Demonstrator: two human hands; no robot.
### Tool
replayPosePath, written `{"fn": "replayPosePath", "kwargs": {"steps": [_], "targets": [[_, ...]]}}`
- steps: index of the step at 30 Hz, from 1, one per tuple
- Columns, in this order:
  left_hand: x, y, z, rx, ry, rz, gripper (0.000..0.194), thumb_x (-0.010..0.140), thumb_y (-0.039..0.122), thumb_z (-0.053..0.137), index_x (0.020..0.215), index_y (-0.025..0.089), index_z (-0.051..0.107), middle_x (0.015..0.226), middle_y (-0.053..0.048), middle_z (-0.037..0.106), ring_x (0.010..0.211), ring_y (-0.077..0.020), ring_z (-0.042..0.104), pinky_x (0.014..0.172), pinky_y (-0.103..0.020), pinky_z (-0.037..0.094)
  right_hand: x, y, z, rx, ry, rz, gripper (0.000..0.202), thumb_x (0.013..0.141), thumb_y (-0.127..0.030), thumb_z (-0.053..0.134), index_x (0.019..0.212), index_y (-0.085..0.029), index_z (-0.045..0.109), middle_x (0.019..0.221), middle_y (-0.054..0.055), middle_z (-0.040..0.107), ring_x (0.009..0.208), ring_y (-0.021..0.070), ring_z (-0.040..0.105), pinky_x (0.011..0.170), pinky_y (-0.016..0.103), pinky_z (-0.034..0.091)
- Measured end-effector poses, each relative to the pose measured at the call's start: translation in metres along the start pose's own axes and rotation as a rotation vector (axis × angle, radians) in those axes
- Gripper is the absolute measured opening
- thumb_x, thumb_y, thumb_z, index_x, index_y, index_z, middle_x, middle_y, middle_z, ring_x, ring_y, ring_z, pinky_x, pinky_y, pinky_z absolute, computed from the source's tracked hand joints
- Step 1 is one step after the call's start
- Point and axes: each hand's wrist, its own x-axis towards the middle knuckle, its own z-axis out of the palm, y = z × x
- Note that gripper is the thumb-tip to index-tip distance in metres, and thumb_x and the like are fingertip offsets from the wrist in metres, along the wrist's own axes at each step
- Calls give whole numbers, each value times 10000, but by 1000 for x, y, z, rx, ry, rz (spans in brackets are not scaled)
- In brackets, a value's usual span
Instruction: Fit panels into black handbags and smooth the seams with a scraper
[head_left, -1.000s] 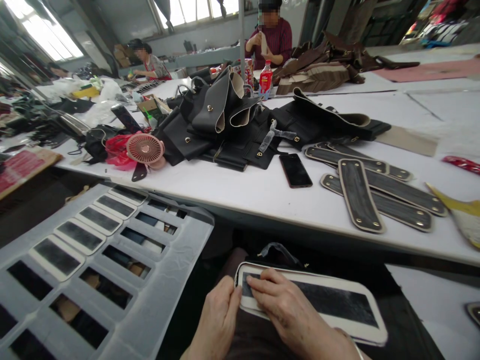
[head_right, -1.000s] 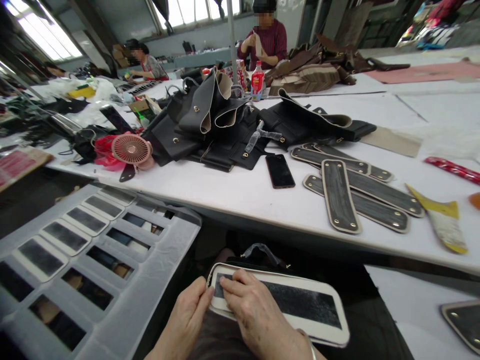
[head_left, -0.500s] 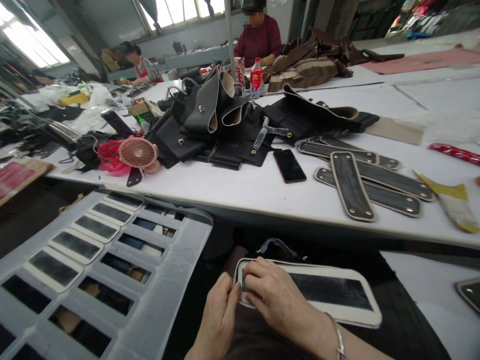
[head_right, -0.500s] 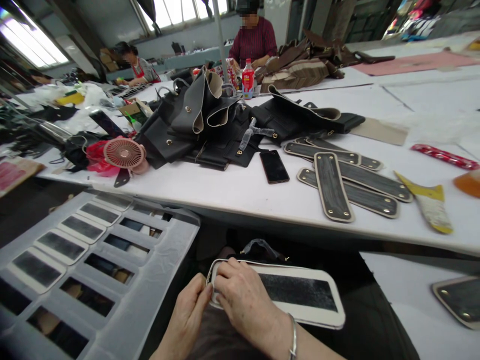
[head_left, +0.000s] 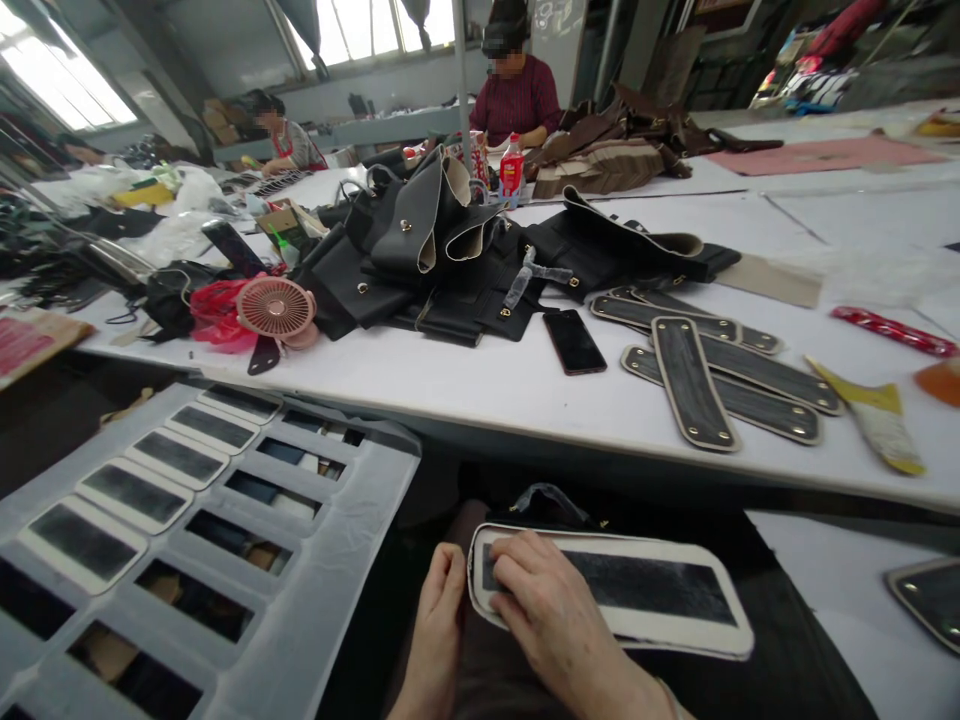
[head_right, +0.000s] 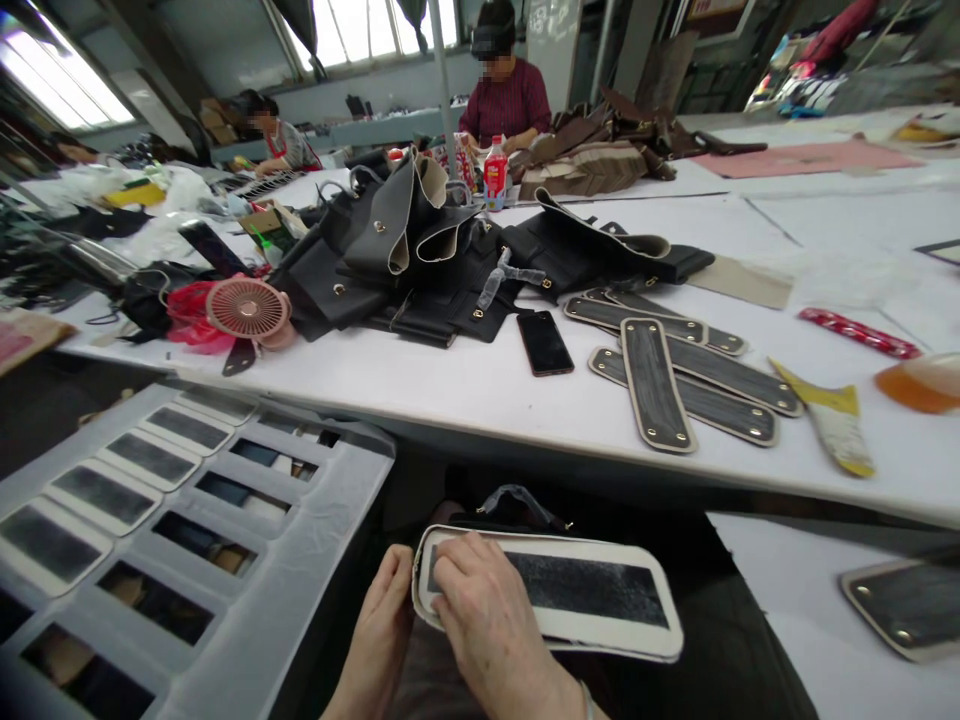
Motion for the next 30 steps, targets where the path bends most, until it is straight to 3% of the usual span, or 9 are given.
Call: {"fn": "replayPosePath", "kwargs": {"steps": [3, 9, 11, 13, 15, 18, 24, 30], "targets": [[0, 0, 8, -186, -75, -54, 314, 845, 474, 648, 834, 198, 499, 751, 51, 450, 663, -101, 397, 627, -219, 390, 0, 0, 0, 11, 12, -18, 254, 764, 33, 646, 819, -195, 549, 1012, -10, 628, 962, 205, 530, 866, 354, 417], [0, 0, 11, -358, -33, -109, 327, 809, 443, 717, 827, 189, 512, 732, 61, 505, 645, -76, 456, 622, -202, 398, 3, 6, -1, 62, -37, -46, 240, 793, 22, 579, 811, -214, 541, 1103, -12, 630, 989, 200, 558, 925, 374, 405], [2, -8, 11, -406, -28, -131, 293, 827, 435, 705, 946, 207, 563, 832, 38, 597, 746, -96, 557, 703, -217, 440, 3, 8, 0, 81, -32, -47, 238, 798, 20, 571, 813, -215, 539, 1132, -11, 628, 1008, 199, 563, 949, 380, 391], [5, -16, 12, -514, -59, -186, 421, 807, 474, 715, 1124, 233, 576, 1019, -14, 663, 955, -157, 623, 853, -269, 467, 3, 8, 1, 92, -20, -52, 239, 801, 22, 569, 812, -215, 537, 1137, -12, 631, 1011, 200, 564, 952, 381, 385], [8, -24, 15, -671, -138, -279, 602, 752, 544, 738, 1229, 218, 571, 1196, -77, 650, 1160, -237, 582, 1012, -345, 425, 3, 8, 1, 96, -14, -61, 229, 814, 12, 569, 802, -214, 530, 1129, -15, 634, 995, 198, 561, 940, 379, 388], [11, -31, 18, -823, -260, -387, 669, 740, 606, 714, 1220, 151, 617, 1311, -126, 603, 1307, -295, 474, 1134, -402, 325, 2, 8, 0, 104, -25, -60, 218, 826, -1, 571, 797, -212, 519, 1127, -17, 626, 979, 195, 547, 905, 364, 403], [14, -30, 15, -822, -193, -372, 661, 707, 535, 779, 1250, 195, 617, 1324, -88, 607, 1349, -289, 428, 1171, -394, 289, 4, 4, 0, 102, 15, -68, 239, 780, 36, 579, 786, -199, 532, 1063, 1, 636, 929, 205, 542, 830, 355, 420], [12, -28, 3, -748, -202, -412, 639, 779, 505, 729, 1304, 173, 579, 1422, -77, 519, 1404, -260, 342, 1178, -371, 286, 6, -1, -1, 54, -19, -25, 254, 751, 49, 606, 804, -197, 570, 1052, 0, 641, 967, 221, 549, 887, 384, 420]]}}
